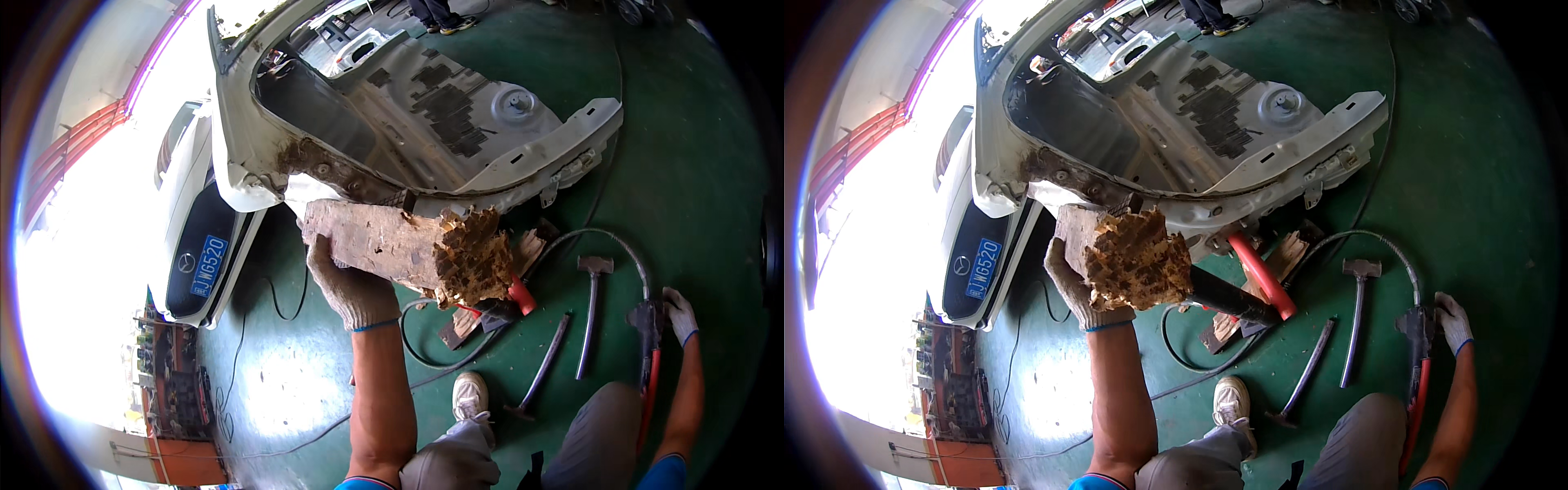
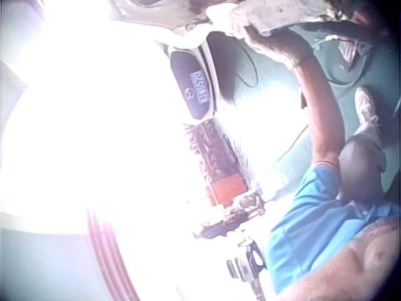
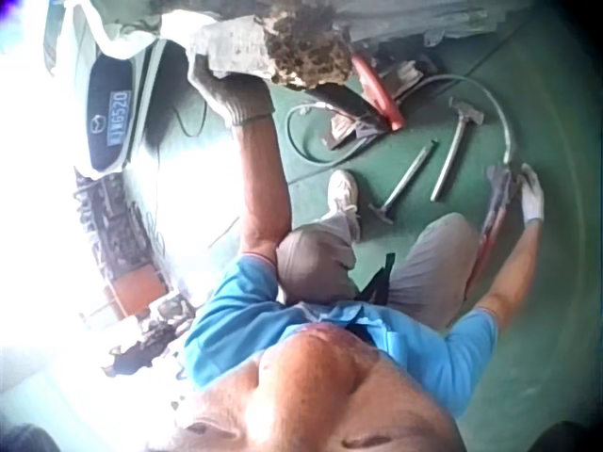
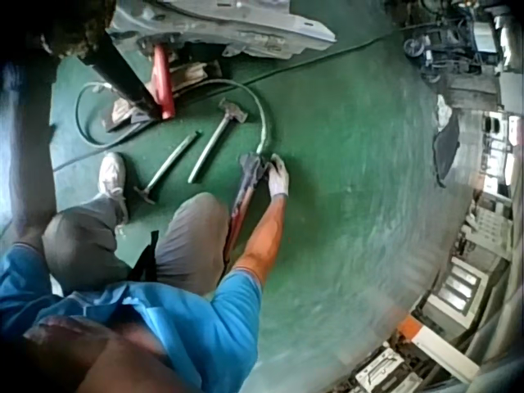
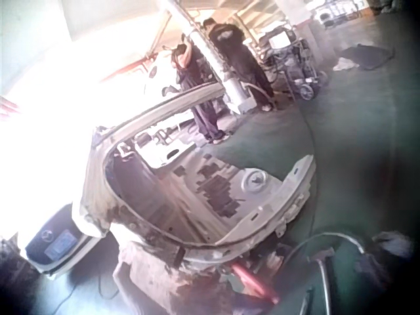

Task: The person uses a pneumatic dent puller and a hammer to straighten a dent on a white car bumper. They repeatedly reposition a wooden block and a rubber mat under the puller to apply force to different spots on the damaged area.

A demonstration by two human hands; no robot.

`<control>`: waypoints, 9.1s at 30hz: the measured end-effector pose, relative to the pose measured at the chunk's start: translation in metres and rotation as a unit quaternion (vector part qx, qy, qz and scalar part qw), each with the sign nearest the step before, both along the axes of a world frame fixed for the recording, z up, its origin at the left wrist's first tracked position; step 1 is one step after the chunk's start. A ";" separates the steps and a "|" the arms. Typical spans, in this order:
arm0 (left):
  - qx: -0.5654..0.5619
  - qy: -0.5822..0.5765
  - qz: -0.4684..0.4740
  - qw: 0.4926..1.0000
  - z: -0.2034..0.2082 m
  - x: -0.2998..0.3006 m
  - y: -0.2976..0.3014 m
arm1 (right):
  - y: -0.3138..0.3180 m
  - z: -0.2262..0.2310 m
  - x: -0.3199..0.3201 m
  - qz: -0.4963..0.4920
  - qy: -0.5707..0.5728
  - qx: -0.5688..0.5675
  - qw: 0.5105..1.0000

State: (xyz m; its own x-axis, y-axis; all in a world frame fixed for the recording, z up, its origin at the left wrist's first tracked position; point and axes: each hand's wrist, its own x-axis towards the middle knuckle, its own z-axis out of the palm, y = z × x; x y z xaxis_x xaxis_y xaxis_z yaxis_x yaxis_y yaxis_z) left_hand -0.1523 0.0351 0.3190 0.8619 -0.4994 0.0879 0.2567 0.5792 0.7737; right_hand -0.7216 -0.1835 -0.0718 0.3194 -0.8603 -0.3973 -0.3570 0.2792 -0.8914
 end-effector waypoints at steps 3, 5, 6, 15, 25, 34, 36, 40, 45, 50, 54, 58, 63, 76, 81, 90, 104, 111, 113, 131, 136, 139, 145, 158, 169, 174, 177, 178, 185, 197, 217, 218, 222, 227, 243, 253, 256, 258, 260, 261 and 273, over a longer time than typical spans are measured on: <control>-0.009 -0.005 -0.012 1.000 0.001 -0.004 -0.010 | -0.011 -0.018 -0.023 0.025 0.006 -0.062 0.998; 0.010 -0.039 -0.041 0.998 -0.010 0.007 -0.011 | -0.011 -0.039 -0.047 0.029 0.005 -0.108 0.994; 0.066 -0.137 -0.015 0.988 -0.024 0.024 -0.002 | -0.014 -0.035 -0.051 0.022 -0.012 -0.117 0.993; 0.149 -0.197 0.075 0.966 -0.039 0.005 0.030 | -0.035 0.029 0.028 -0.103 0.233 0.078 0.964; 0.109 -0.165 0.070 0.978 -0.033 0.019 0.032 | -0.021 0.072 0.078 0.033 0.534 -0.062 0.842; 0.126 -0.180 0.072 0.973 -0.035 0.039 0.048 | 0.082 0.077 0.301 -0.307 -0.289 0.095 0.902; 0.128 -0.191 0.062 0.971 -0.039 0.039 0.054 | 0.123 0.022 0.325 -0.412 -0.357 0.168 0.821; -0.016 -0.092 -0.187 0.978 -0.044 0.066 0.076 | 0.160 -0.013 0.378 -0.445 -0.334 0.113 0.823; 0.056 -0.120 -0.092 0.987 -0.039 0.063 0.060 | 0.119 0.002 0.430 -0.395 -0.346 0.150 0.838; 0.019 -0.101 -0.103 0.989 -0.038 0.067 0.085 | 0.159 0.003 0.399 -0.377 -0.317 0.187 0.850; 0.026 -0.105 -0.079 0.991 -0.035 0.052 0.063 | 0.131 -0.004 0.407 -0.443 -0.273 0.132 0.844; 0.073 -0.021 0.015 0.997 -0.039 0.046 0.056 | 0.091 -0.002 0.432 -0.398 -0.206 0.079 0.890; 0.061 -0.078 -0.019 0.995 -0.038 0.063 0.084 | 0.144 -0.002 0.423 -0.372 -0.317 0.181 0.854; 0.081 -0.058 0.067 0.993 -0.031 0.036 0.057 | 0.143 0.040 0.403 -0.255 -0.244 0.042 0.935; 0.076 -0.066 0.076 0.992 -0.029 0.033 0.068 | 0.183 0.129 0.384 0.115 -0.026 -0.211 0.970; 0.060 -0.079 0.069 0.993 -0.016 0.027 0.055 | 0.170 0.124 0.420 0.201 0.026 -0.218 0.955; 0.026 -0.129 0.076 0.988 0.030 0.020 0.044 | 0.119 0.157 0.446 0.231 0.015 -0.300 0.926; -0.029 -0.003 0.063 0.998 0.031 0.004 0.003 | 0.079 0.149 0.434 0.284 0.071 -0.258 0.921; -0.016 0.000 0.073 0.997 0.035 0.002 -0.004 | 0.077 0.144 0.439 0.288 0.093 -0.265 0.916; 0.060 -0.037 0.173 0.982 0.049 -0.018 -0.032 | 0.073 0.172 0.436 0.316 0.081 -0.236 0.915; 0.056 -0.029 0.181 0.981 0.048 -0.017 -0.028 | 0.082 0.199 0.429 0.330 0.100 -0.225 0.911; 0.030 -0.030 0.197 0.979 0.044 -0.010 -0.034 | 0.071 0.186 0.396 0.286 0.118 -0.329 0.892; 0.074 -0.057 0.273 0.958 0.059 -0.031 -0.045 | 0.031 0.216 0.185 0.059 0.105 -0.251 0.960; 0.106 -0.109 0.263 0.953 0.049 -0.025 -0.056 | 0.057 0.040 0.005 -0.196 0.059 0.005 0.979; 0.086 -0.119 0.284 0.948 0.050 -0.012 -0.036 | -0.005 -0.004 0.058 -0.159 0.139 0.066 0.975; 0.061 -0.045 0.263 0.962 0.056 -0.041 -0.057 | -0.022 -0.021 0.031 -0.170 0.275 0.018 0.946; 0.045 -0.057 0.290 0.954 0.049 -0.027 -0.050 | 0.004 -0.008 0.033 -0.160 0.255 -0.048 0.952; 0.063 -0.028 0.282 0.957 0.056 -0.037 -0.049 | 0.020 0.001 0.025 -0.171 0.212 -0.053 0.961; 0.076 0.015 0.330 0.941 0.079 -0.062 -0.059 | 0.136 0.126 0.030 -0.088 0.285 -0.179 0.937; 0.092 -0.067 0.291 0.950 0.051 -0.036 -0.053 | 0.095 0.163 0.399 0.189 0.138 -0.289 0.928; 0.133 -0.031 0.294 0.946 0.047 -0.013 -0.042 | 0.044 0.159 0.453 0.354 0.170 -0.287 0.874; 0.117 -0.036 0.284 0.951 0.047 -0.016 -0.043 | 0.041 0.156 0.452 0.358 0.159 -0.296 0.871; 0.087 -0.056 0.249 0.963 0.053 -0.022 -0.046 | 0.046 0.168 0.449 0.369 0.154 -0.313 0.861; 0.105 -0.087 0.249 0.959 0.050 -0.023 -0.054 | 0.036 0.165 0.405 0.300 0.185 -0.302 0.886; 0.273 -0.226 0.290 0.889 0.042 -0.021 -0.041 | 0.177 0.104 0.012 -0.038 0.213 0.061 0.974; 0.158 -0.119 0.216 0.956 0.046 -0.020 -0.049 | 0.210 0.245 -0.017 0.038 0.130 0.353 0.926; 0.149 -0.183 0.181 0.955 0.041 -0.003 -0.035 | 0.181 0.320 -0.001 -0.007 0.107 0.355 0.929; 0.229 -0.322 0.156 0.905 0.039 0.006 -0.036 | 0.183 0.316 -0.010 -0.033 0.075 0.327 0.942; 0.259 -0.370 0.168 0.876 0.039 0.024 -0.029 | 0.207 0.263 -0.032 -0.010 0.031 0.333 0.942; 0.272 -0.391 0.169 0.863 0.037 0.027 -0.032 | 0.224 0.230 -0.044 0.009 0.035 0.335 0.942; 0.115 -0.176 0.105 0.972 0.042 0.024 -0.019 | 0.175 0.314 -0.031 -0.003 -0.047 0.414 0.909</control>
State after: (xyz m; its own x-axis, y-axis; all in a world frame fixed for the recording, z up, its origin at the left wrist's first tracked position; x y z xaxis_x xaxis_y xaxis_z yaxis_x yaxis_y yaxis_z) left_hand -0.1280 0.0162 0.3607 0.8839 -0.3560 0.3033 -0.1532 0.3923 0.9070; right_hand -0.7529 -0.0085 0.2425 0.3819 -0.2806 -0.8806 -0.2858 0.8702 -0.4013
